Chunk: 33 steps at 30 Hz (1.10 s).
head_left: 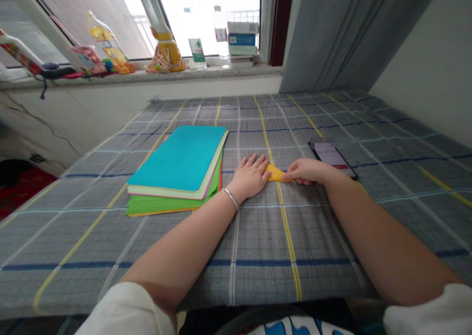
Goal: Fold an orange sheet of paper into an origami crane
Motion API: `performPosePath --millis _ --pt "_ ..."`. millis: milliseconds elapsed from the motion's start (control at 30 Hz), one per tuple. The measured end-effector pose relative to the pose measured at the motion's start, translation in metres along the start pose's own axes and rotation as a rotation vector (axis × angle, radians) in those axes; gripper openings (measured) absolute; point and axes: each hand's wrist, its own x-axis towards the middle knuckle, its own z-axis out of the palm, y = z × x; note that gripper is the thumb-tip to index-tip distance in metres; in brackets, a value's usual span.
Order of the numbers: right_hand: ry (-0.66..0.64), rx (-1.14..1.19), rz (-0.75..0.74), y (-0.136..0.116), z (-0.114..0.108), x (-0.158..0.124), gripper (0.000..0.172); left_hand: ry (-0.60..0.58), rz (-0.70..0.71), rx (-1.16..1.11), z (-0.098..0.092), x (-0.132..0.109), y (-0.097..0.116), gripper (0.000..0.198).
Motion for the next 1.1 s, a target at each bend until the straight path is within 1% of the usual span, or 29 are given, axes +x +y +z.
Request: performPosePath --millis 100,200,367,533,700,833,1000,1100 --pt "-0.014 -0.035 0.051 -0.002 0.000 0.003 0.031 -0.011 -0.004 0.006 -0.001 -0.001 0.001 0.055" --pt "-0.031 -0.039 0.080 -0.002 0.000 0.004 0.032 -0.013 -0.012 0.005 -0.001 -0.001 0.002 0.056" --pt "-0.056 -0.067 0.083 0.000 -0.002 0.006 0.036 0.014 -0.038 -0.015 0.000 -0.002 0.004 0.068" --pt "-0.050 -0.119 0.119 -0.006 -0.003 0.005 0.036 0.011 -0.057 -0.011 -0.001 -0.003 0.006 0.070" --pt "-0.054 -0.203 0.122 -0.011 -0.003 0.002 0.039 -0.006 -0.067 -0.012 -0.002 -0.002 0.006 0.072" --pt "-0.044 -0.194 0.137 -0.012 -0.004 -0.003 0.036 -0.005 -0.070 -0.025 -0.002 -0.002 0.006 0.071" --pt "0.008 -0.168 0.103 -0.009 -0.004 -0.010 0.034 0.001 -0.059 -0.044 0.000 -0.001 0.004 0.070" --pt "-0.012 -0.186 0.097 -0.006 -0.005 -0.009 0.033 0.004 -0.057 -0.046 0.000 -0.001 0.004 0.069"
